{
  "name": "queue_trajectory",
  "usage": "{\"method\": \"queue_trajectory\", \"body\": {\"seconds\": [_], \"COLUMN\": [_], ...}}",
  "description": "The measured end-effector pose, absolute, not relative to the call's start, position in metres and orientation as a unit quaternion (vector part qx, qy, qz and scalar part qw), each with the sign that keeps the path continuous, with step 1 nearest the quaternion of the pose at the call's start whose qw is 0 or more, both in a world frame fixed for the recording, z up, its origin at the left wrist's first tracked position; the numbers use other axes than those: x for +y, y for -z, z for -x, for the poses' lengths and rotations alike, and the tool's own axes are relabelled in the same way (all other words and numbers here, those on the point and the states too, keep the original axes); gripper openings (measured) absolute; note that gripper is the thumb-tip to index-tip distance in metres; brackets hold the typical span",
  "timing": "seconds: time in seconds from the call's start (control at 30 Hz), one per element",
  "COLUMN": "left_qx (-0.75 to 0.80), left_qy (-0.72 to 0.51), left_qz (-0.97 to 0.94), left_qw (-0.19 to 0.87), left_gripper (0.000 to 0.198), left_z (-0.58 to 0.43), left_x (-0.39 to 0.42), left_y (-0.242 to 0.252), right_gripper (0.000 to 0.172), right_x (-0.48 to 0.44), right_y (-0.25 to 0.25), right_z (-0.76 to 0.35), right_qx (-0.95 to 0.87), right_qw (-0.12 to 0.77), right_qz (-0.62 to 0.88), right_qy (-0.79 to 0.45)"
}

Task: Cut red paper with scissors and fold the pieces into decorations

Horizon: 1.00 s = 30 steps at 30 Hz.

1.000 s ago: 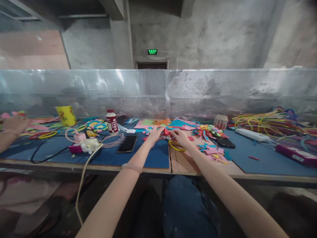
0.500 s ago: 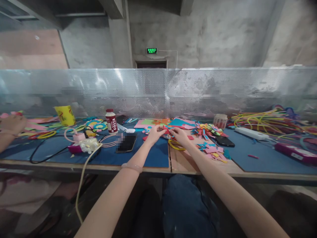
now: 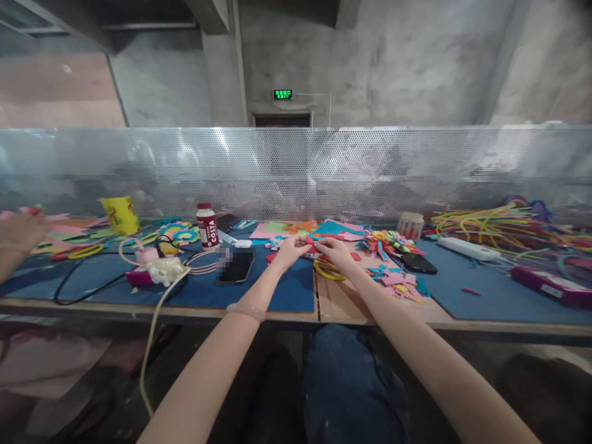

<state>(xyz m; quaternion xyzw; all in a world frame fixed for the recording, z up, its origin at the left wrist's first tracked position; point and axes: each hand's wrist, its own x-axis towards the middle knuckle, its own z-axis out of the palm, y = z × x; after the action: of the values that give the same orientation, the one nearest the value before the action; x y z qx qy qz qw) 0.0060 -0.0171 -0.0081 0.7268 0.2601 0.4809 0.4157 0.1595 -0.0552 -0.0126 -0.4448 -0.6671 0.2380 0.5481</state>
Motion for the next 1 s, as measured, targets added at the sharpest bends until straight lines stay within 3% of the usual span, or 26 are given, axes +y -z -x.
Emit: {"method": "queue_trajectory", "body": {"seconds": [0.43,0.7,1.0], "left_qx": [0.273,0.25,0.233], "left_qy": [-0.502,-0.484,-0.473], "left_qz": [-0.725,-0.676,-0.701], "left_qw": [0.384,0.495,0.481], "left_gripper": [0.026,0.033,0.026], "left_z": [-0.005,-0.009,-0.007], "left_x": [-0.013,-0.021,-0.021], "left_y": [0.009,0.004,0.008], "right_gripper": [0.029,0.022,0.017], "right_x": [-0.051,-0.054,-0.061], "right_y": [0.015,0.012,0.007], "right_z": [-0.164,-0.162,-0.158], "right_qx": [-0.642,-0.628,-0.638], "right_qw": [0.547,0.565,0.554], "right_qz": [0.448,0.44,0.455], "right_qy": [-0.297,-0.305,-0.279]}}
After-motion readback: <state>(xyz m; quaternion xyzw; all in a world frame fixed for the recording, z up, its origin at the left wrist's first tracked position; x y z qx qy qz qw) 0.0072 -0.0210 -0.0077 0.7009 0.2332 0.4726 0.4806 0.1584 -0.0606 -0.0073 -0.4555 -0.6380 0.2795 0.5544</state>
